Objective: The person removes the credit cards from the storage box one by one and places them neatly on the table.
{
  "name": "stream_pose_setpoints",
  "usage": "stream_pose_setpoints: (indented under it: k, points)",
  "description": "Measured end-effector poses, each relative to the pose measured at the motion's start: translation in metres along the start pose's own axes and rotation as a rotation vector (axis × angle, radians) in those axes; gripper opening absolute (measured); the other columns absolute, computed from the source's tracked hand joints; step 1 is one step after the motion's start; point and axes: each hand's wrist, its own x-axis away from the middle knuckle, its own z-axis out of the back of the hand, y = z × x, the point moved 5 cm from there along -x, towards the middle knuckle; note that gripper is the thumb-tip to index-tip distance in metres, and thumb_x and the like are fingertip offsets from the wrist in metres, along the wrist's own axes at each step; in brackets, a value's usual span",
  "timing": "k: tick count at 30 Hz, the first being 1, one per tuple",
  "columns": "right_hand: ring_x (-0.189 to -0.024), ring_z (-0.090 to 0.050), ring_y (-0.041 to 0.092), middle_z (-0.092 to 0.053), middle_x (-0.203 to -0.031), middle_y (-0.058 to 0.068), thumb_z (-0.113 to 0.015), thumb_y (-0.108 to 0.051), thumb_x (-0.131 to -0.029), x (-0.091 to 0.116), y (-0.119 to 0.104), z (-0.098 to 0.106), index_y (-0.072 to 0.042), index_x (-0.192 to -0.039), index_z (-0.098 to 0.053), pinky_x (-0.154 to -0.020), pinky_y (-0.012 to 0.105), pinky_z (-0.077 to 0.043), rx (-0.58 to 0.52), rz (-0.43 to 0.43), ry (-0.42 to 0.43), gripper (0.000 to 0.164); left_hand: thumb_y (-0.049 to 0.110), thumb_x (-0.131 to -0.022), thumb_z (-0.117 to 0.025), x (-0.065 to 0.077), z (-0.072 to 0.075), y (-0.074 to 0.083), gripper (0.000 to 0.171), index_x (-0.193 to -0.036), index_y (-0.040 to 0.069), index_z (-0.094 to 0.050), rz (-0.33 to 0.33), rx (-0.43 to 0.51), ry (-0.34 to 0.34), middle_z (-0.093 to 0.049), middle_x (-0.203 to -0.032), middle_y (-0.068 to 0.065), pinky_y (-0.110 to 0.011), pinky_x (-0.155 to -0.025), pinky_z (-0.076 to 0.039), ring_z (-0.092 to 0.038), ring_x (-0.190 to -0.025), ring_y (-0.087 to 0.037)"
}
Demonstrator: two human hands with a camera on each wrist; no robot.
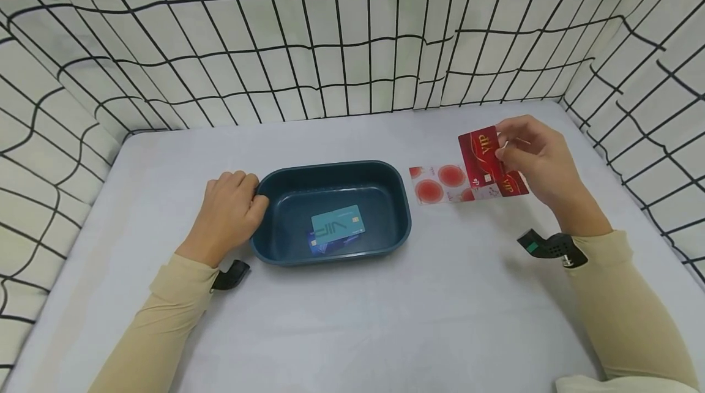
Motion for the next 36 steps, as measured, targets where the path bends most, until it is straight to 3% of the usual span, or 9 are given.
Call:
stream_pose_setpoints:
  k: [6, 13, 22, 36]
  points:
    - [-0.122, -0.053, 0.012, -0.057, -0.120, -0.013, -0.058, -0.014, -0.101, -0.002, 0.007, 0.008, -0.022, -0.132, -0.059, -0.080, 0.014, -0.056, -0.023, -0.017, 0.019, 0.032, 0.016, -0.091, -0.045, 0.000, 0.001, 0.000, 0.019, -0.076, 0.007, -0.052, -0.013, -0.002, 0.005, -0.049, -0.073, -0.007, -0.041, -0.070, -0.026, -0.045, -0.074, -0.028]
    - [-0.112, -0.058, 0.016, -0.059, -0.114, -0.002, -0.058, -0.007, -0.099, -0.007, 0.016, 0.017, -0.016, -0.130, -0.061, -0.078, 0.015, -0.057, -0.173, -0.011, 0.026, 0.032, 0.015, -0.091, -0.044, -0.001, 0.000, 0.000, 0.019, -0.076, 0.007, -0.051, -0.006, -0.003, -0.008, -0.048, -0.073, -0.008, -0.040, -0.071, -0.028, -0.045, -0.074, -0.028]
    - [-0.111, -0.057, 0.016, -0.059, -0.113, -0.002, -0.059, -0.006, -0.099, -0.012, 0.025, 0.029, -0.014, -0.129, -0.062, -0.077, 0.014, -0.057, -0.227, -0.013, 0.057, 0.032, 0.015, -0.091, -0.044, -0.001, -0.002, -0.001, 0.019, -0.076, 0.007, -0.052, -0.006, 0.014, -0.004, -0.049, -0.073, -0.007, -0.042, -0.071, -0.028, -0.046, -0.075, -0.029]
    - [-0.120, -0.047, 0.010, -0.057, -0.111, -0.009, -0.059, -0.013, -0.102, -0.018, 0.051, 0.047, -0.015, -0.138, -0.063, -0.076, 0.011, -0.055, -0.115, -0.116, 0.121, 0.036, 0.013, -0.091, -0.044, -0.001, -0.001, 0.001, 0.019, -0.074, 0.008, -0.049, -0.008, 0.024, 0.000, -0.046, -0.071, -0.007, -0.040, -0.072, -0.027, -0.044, -0.073, -0.029]
